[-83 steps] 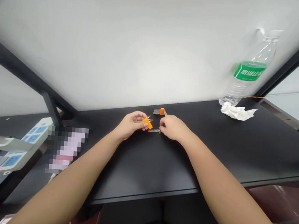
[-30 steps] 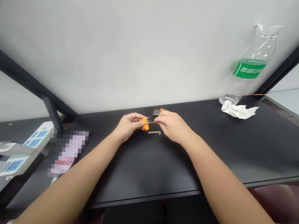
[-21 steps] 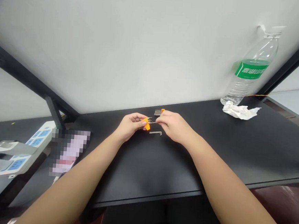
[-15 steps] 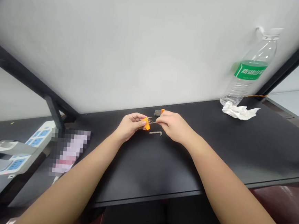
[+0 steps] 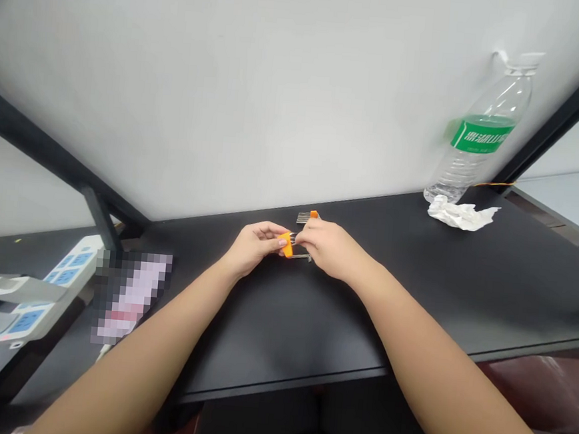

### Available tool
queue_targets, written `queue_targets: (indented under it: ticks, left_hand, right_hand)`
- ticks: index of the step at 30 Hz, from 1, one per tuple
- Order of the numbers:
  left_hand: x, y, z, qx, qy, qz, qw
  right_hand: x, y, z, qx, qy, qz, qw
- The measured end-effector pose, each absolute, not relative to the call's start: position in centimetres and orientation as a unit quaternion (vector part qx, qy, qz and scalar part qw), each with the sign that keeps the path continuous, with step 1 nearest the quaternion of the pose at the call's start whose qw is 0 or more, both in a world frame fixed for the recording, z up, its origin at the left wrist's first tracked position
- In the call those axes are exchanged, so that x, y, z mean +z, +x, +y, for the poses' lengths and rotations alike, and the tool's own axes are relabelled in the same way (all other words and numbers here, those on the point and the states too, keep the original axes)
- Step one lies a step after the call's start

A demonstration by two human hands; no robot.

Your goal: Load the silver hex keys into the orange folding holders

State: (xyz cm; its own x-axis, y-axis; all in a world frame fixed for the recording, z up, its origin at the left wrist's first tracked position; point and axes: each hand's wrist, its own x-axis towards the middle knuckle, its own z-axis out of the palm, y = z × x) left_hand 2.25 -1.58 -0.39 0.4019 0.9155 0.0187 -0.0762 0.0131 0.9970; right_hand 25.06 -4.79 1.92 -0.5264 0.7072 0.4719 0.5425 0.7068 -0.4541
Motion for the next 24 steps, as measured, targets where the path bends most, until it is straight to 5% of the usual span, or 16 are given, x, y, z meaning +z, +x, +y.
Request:
queue_targets:
  ticks: [15, 24]
  left_hand:
    - [0.4, 2.6, -2.4, 0.378, 0.602, 0.35, 0.61]
    - [1.0, 3.0, -3.3, 0.302, 0.825, 0.406, 0.253]
  right_hand:
    - [0.7, 23.8, -4.5, 0.337, -0.444, -0.748, 0.361]
    - [0.0, 23.7, -4.0, 0.343, -0.465, -0.732, 0.362]
